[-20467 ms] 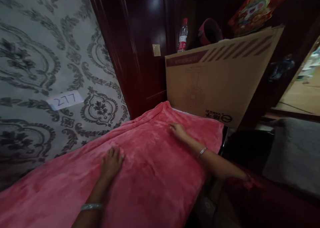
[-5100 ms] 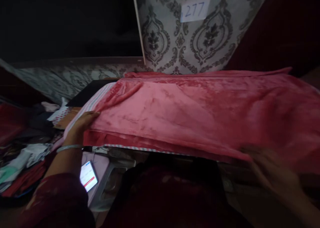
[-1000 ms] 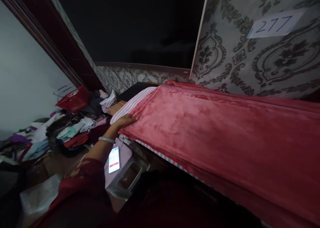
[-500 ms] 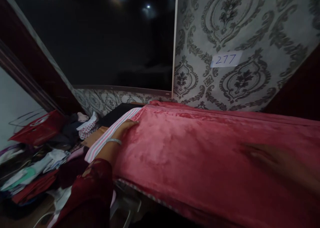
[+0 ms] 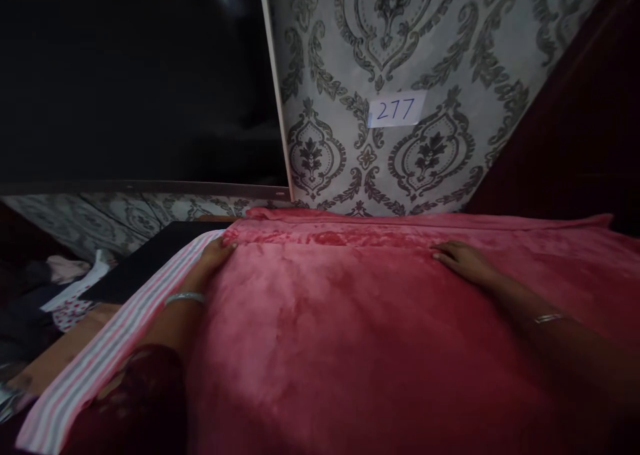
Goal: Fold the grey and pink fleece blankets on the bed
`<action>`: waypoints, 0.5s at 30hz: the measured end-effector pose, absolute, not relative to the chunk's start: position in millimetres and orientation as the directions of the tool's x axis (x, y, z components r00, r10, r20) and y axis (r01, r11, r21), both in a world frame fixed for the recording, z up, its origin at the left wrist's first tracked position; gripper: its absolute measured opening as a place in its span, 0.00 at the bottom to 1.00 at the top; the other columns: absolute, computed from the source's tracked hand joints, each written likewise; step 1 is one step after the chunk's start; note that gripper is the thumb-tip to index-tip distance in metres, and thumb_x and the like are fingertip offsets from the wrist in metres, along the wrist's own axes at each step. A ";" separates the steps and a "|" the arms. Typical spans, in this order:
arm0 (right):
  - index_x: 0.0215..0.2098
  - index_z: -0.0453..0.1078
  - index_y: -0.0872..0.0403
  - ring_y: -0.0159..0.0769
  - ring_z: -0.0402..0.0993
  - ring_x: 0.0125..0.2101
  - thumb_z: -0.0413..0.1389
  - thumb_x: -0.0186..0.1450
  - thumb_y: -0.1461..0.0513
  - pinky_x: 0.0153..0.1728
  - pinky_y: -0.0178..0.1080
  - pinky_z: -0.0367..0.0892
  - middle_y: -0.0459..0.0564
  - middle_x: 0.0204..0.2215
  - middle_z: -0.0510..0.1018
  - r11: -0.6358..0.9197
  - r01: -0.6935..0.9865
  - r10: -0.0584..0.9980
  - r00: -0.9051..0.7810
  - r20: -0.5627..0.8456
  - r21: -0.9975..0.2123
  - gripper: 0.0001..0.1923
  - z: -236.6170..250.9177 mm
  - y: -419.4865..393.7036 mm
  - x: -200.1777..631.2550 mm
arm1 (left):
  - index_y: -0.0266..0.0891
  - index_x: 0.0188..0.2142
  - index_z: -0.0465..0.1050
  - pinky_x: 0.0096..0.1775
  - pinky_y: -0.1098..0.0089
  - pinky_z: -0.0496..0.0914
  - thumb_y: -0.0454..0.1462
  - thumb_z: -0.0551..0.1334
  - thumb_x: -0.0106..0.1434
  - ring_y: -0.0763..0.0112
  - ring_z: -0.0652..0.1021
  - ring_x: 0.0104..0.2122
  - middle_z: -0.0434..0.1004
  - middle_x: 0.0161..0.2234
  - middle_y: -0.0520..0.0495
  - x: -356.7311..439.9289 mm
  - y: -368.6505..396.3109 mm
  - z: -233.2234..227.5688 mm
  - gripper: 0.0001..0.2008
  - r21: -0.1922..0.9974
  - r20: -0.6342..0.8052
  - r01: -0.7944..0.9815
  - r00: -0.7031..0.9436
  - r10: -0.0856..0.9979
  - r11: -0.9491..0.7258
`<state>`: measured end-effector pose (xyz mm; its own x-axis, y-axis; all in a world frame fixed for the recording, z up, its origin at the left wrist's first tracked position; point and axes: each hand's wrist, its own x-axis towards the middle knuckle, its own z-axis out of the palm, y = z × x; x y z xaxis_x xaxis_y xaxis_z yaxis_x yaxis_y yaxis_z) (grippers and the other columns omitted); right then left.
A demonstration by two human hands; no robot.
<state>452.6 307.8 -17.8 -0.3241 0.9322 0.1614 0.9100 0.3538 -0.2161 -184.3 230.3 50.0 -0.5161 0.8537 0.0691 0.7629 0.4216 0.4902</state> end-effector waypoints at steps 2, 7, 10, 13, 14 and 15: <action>0.39 0.74 0.53 0.49 0.76 0.44 0.46 0.67 0.54 0.48 0.47 0.70 0.60 0.43 0.80 0.328 0.918 0.941 -0.297 0.161 -0.223 0.17 -12.9 303.7 452.4 | 0.37 0.43 0.73 0.48 0.61 0.71 0.43 0.58 0.62 0.50 0.78 0.47 0.80 0.42 0.36 -186.7 230.2 47.6 0.15 0.440 0.153 0.778 -0.558 0.816 0.449; 0.33 0.66 0.52 0.43 0.73 0.37 0.44 0.71 0.57 0.39 0.40 0.64 0.61 0.37 0.78 0.268 0.945 0.929 -0.201 0.311 -0.190 0.13 23.5 311.4 446.6 | 0.36 0.51 0.68 0.47 0.56 0.71 0.45 0.54 0.66 0.46 0.78 0.46 0.78 0.43 0.34 -192.2 227.5 63.7 0.19 0.442 0.376 0.756 -0.645 0.665 0.483; 0.34 0.66 0.52 0.42 0.72 0.37 0.46 0.72 0.57 0.36 0.40 0.61 0.60 0.37 0.78 0.217 0.963 0.938 -0.160 0.306 -0.161 0.12 35.6 333.6 437.7 | 0.36 0.52 0.67 0.47 0.55 0.70 0.45 0.55 0.67 0.44 0.77 0.48 0.78 0.46 0.32 -188.7 238.7 72.6 0.19 0.407 0.391 0.767 -0.637 0.665 0.495; 0.33 0.68 0.53 0.45 0.73 0.39 0.47 0.71 0.59 0.37 0.40 0.62 0.62 0.39 0.79 0.161 0.966 0.970 -0.118 0.211 -0.200 0.12 20.2 350.6 429.2 | 0.36 0.52 0.67 0.48 0.55 0.69 0.43 0.55 0.67 0.43 0.77 0.50 0.77 0.49 0.29 -182.5 253.1 62.0 0.18 0.353 0.309 0.785 -0.612 0.728 0.509; 0.34 0.69 0.53 0.45 0.74 0.40 0.47 0.71 0.59 0.38 0.40 0.62 0.62 0.40 0.79 0.156 0.961 0.977 -0.116 0.180 -0.227 0.12 10.7 353.3 427.8 | 0.35 0.52 0.67 0.48 0.55 0.69 0.42 0.55 0.68 0.43 0.77 0.51 0.77 0.49 0.28 -180.9 257.1 54.9 0.17 0.340 0.266 0.788 -0.604 0.751 0.513; 0.35 0.70 0.52 0.46 0.75 0.41 0.46 0.71 0.58 0.38 0.40 0.63 0.63 0.40 0.79 0.154 0.955 0.981 -0.116 0.158 -0.253 0.13 0.5 354.8 427.5 | 0.35 0.51 0.67 0.49 0.55 0.69 0.42 0.54 0.68 0.42 0.77 0.51 0.77 0.49 0.27 -179.7 260.5 47.2 0.17 0.333 0.225 0.789 -0.599 0.769 0.517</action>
